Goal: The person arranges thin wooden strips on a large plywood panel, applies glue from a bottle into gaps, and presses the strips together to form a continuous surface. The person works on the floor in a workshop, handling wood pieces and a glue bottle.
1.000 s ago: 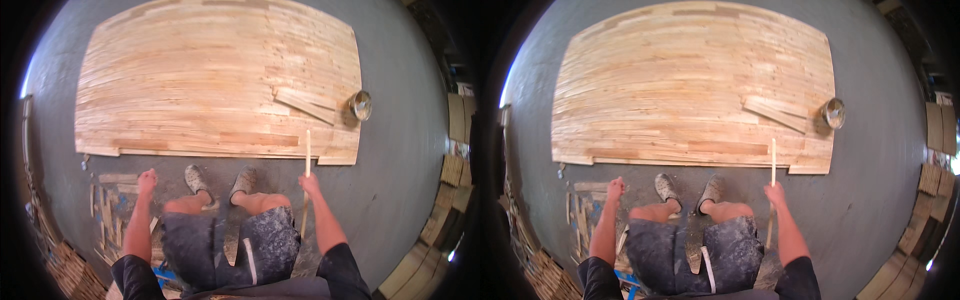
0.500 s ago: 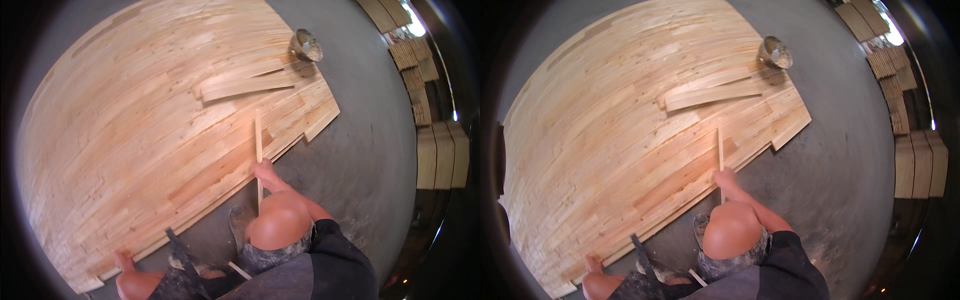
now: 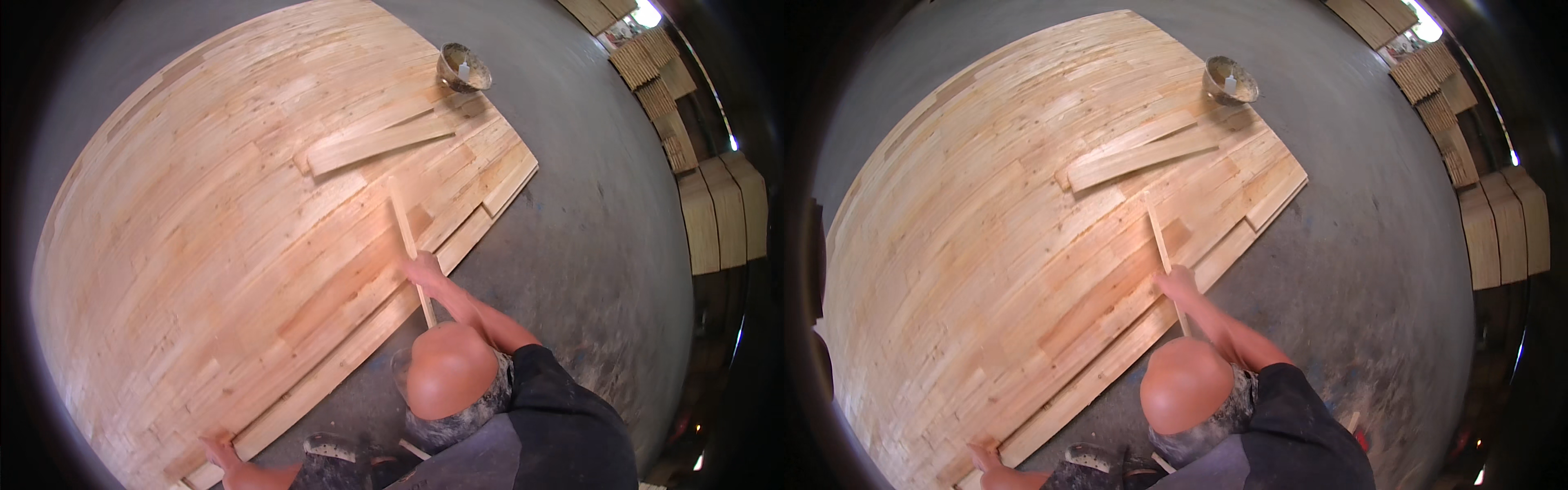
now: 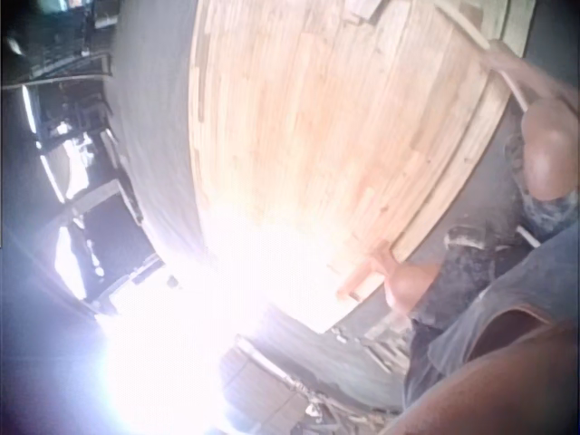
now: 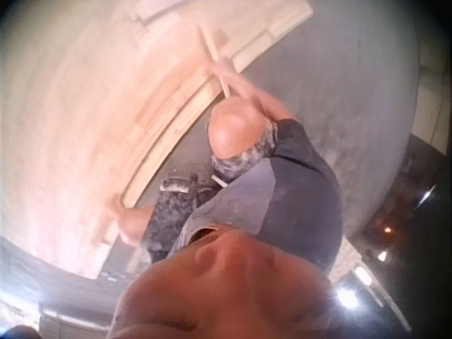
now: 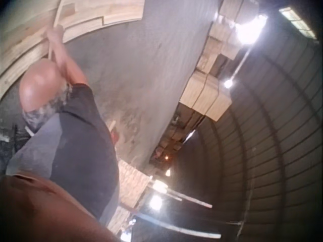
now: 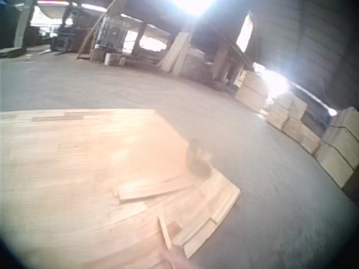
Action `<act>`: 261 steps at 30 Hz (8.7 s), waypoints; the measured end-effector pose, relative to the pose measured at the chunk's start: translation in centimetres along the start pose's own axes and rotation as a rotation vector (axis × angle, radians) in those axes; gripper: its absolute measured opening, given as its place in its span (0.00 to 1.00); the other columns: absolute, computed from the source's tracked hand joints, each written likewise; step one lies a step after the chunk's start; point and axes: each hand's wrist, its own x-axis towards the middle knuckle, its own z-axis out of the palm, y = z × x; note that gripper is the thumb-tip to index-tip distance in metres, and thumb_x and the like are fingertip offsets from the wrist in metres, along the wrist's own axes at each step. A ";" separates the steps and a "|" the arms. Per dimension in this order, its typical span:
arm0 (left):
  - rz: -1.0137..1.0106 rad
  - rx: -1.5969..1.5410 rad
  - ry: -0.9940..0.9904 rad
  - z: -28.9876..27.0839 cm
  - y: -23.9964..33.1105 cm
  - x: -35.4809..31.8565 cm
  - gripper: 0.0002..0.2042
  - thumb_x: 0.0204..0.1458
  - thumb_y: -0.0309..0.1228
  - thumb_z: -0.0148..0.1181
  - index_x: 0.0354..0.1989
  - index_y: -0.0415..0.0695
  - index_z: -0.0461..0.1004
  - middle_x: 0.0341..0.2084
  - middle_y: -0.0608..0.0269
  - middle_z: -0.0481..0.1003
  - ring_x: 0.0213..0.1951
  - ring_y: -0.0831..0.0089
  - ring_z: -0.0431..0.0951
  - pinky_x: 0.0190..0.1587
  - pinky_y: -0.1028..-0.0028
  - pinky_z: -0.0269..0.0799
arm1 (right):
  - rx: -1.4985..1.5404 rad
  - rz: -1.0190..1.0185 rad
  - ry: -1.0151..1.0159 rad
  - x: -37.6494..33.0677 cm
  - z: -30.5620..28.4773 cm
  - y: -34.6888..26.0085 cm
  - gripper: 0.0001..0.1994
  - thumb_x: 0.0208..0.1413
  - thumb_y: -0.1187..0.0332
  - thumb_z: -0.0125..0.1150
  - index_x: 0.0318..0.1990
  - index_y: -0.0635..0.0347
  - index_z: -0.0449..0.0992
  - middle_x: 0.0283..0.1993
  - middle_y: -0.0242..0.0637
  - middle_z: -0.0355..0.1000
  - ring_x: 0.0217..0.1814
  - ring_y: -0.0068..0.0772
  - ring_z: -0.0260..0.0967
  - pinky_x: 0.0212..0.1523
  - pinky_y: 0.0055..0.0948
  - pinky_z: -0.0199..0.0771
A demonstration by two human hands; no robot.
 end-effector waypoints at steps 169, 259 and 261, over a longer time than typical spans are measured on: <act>0.179 0.818 -1.706 15.2 -7.5 -58.5 0.17 0.76 0.31 0.56 0.65 0.32 0.78 0.39 0.54 0.84 0.33 0.71 0.84 0.36 0.73 0.81 | -0.419 -1.413 -0.450 -7.8 -17.5 4.8 0.26 0.61 0.65 0.77 0.67 0.53 0.80 0.68 0.38 0.80 0.71 0.47 0.76 0.78 0.50 0.68; 1.404 1.109 -0.554 -10.2 -8.4 -19.5 0.53 0.46 0.38 0.86 0.83 0.55 0.62 0.80 0.54 0.61 0.81 0.46 0.60 0.76 0.46 0.63 | -1.020 -1.346 -1.011 -13.5 2.2 -17.0 0.40 0.48 0.51 0.83 0.70 0.53 0.81 0.59 0.47 0.75 0.62 0.52 0.75 0.64 0.43 0.77; 1.419 0.992 -0.574 -9.0 -10.1 -18.4 0.55 0.45 0.38 0.86 0.84 0.57 0.61 0.80 0.55 0.59 0.82 0.47 0.58 0.77 0.46 0.63 | -1.050 -1.316 -1.031 -17.2 3.2 -18.0 0.40 0.49 0.49 0.84 0.71 0.52 0.80 0.60 0.47 0.75 0.62 0.52 0.75 0.64 0.44 0.77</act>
